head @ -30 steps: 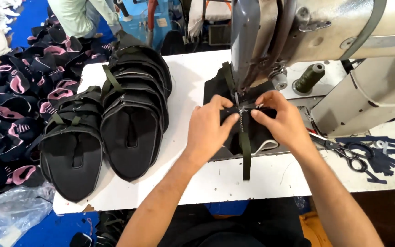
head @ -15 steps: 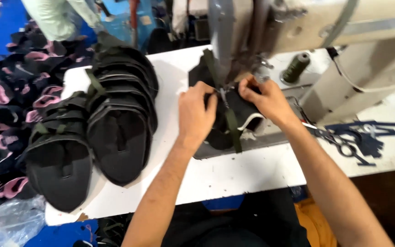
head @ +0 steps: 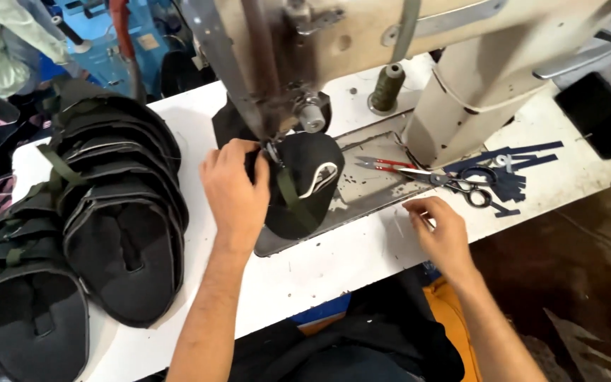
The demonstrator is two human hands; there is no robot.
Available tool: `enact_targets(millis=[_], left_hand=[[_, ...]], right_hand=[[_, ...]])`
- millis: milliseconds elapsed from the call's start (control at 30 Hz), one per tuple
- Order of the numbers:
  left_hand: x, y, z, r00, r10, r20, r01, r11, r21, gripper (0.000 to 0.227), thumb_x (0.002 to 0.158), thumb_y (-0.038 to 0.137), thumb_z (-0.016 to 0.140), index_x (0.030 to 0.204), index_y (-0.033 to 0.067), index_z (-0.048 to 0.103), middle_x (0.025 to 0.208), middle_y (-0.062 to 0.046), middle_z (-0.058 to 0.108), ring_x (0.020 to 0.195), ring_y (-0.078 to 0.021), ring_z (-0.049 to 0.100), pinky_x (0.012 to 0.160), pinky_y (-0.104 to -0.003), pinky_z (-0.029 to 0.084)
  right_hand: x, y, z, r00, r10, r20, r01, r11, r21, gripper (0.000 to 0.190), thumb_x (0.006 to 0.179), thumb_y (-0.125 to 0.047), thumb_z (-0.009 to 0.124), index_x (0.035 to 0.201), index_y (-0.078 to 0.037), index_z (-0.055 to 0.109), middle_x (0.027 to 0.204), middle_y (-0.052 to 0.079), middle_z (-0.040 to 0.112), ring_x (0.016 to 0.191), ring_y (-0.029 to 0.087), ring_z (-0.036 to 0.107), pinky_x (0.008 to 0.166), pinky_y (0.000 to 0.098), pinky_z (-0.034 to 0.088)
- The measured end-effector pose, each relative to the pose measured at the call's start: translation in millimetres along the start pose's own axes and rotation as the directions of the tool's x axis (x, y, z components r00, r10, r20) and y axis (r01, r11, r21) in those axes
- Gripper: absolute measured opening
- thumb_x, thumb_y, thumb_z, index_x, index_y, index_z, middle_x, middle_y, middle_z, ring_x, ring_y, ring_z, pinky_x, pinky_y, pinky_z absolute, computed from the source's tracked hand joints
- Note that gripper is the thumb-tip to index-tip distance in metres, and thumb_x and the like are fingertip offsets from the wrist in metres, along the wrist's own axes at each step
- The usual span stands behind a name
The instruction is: Sewing together various fabric and strap components of a shoe upper using an industrial sewing machine.
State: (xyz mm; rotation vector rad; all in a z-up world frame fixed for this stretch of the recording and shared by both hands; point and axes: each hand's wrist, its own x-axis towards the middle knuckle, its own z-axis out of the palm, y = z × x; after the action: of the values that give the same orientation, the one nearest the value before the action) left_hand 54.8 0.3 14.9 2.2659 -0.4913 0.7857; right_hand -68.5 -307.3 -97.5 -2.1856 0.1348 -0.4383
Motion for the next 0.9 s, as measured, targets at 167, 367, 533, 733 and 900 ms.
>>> enact_targets(millis=[167,367,533,733,900], left_hand=[[-10.1,-0.1,-5.1,1.000,-0.028,-0.008,0.028,0.998,0.054,0.016,0.092,0.008,0.074,0.107,0.0056,0.069,0.106,-0.011,0.067,0.104,-0.0347,0.055,0.093,-0.047,0.044],[-92.0,-20.7,-10.7,0.944,-0.136,-0.301,0.091,0.983,-0.157,0.040,0.105,0.011,0.068,0.139,0.0007,0.052,0.138,-0.021,0.048,0.130,-0.0359,0.048,0.107,-0.042,0.043],[-198.1,-38.8,-9.2,0.927,-0.372,-0.045,0.375,0.924,0.078,0.047,0.091,0.014,0.069,0.130,-0.0051,0.051,0.129,-0.027,0.048,0.121,-0.0415,0.045,0.099,-0.048,0.039],[-208.5,-38.9,-13.5,0.870,-0.490,-0.049,0.488,0.872,-0.047,0.038,0.095,0.012,0.065,0.127,-0.0021,0.051,0.131,-0.018,0.056,0.123,-0.0354,0.048,0.101,-0.044,0.042],[-210.9,-43.3,-11.4,0.889,-0.457,0.020,0.457,0.889,-0.012,0.041,0.094,0.012,0.066,0.129,-0.0026,0.051,0.129,-0.019,0.055,0.121,-0.0355,0.048,0.100,-0.045,0.042]], right_hand=[[9.9,-6.7,3.7,0.996,-0.026,-0.084,0.013,0.988,-0.154,0.017,0.090,-0.001,0.068,0.105,-0.005,0.075,0.101,0.012,0.072,0.090,0.028,0.070,0.079,0.0361,0.055],[81.7,17.2,32.4,0.957,-0.284,-0.057,0.250,0.909,-0.334,0.018,0.089,-0.008,0.072,0.106,-0.002,0.072,0.100,0.015,0.069,0.095,0.036,0.064,0.081,0.0440,0.052],[118.2,63.8,86.8,0.881,-0.347,0.322,0.461,0.472,-0.752,0.007,0.078,-0.009,0.069,0.084,-0.012,0.068,0.093,0.010,0.068,0.099,0.027,0.067,0.091,0.0415,0.053],[90.3,-7.9,62.7,0.938,-0.341,0.069,0.347,0.907,-0.237,0.023,0.091,-0.003,0.059,0.114,-0.003,0.064,0.108,0.019,0.068,0.100,0.038,0.064,0.082,0.0458,0.052],[45.3,35.8,-4.8,0.991,0.028,-0.129,-0.048,0.986,-0.158,0.034,0.093,-0.025,0.072,0.117,-0.003,0.063,0.104,0.015,0.070,0.092,0.031,0.071,0.079,0.0400,0.056]])
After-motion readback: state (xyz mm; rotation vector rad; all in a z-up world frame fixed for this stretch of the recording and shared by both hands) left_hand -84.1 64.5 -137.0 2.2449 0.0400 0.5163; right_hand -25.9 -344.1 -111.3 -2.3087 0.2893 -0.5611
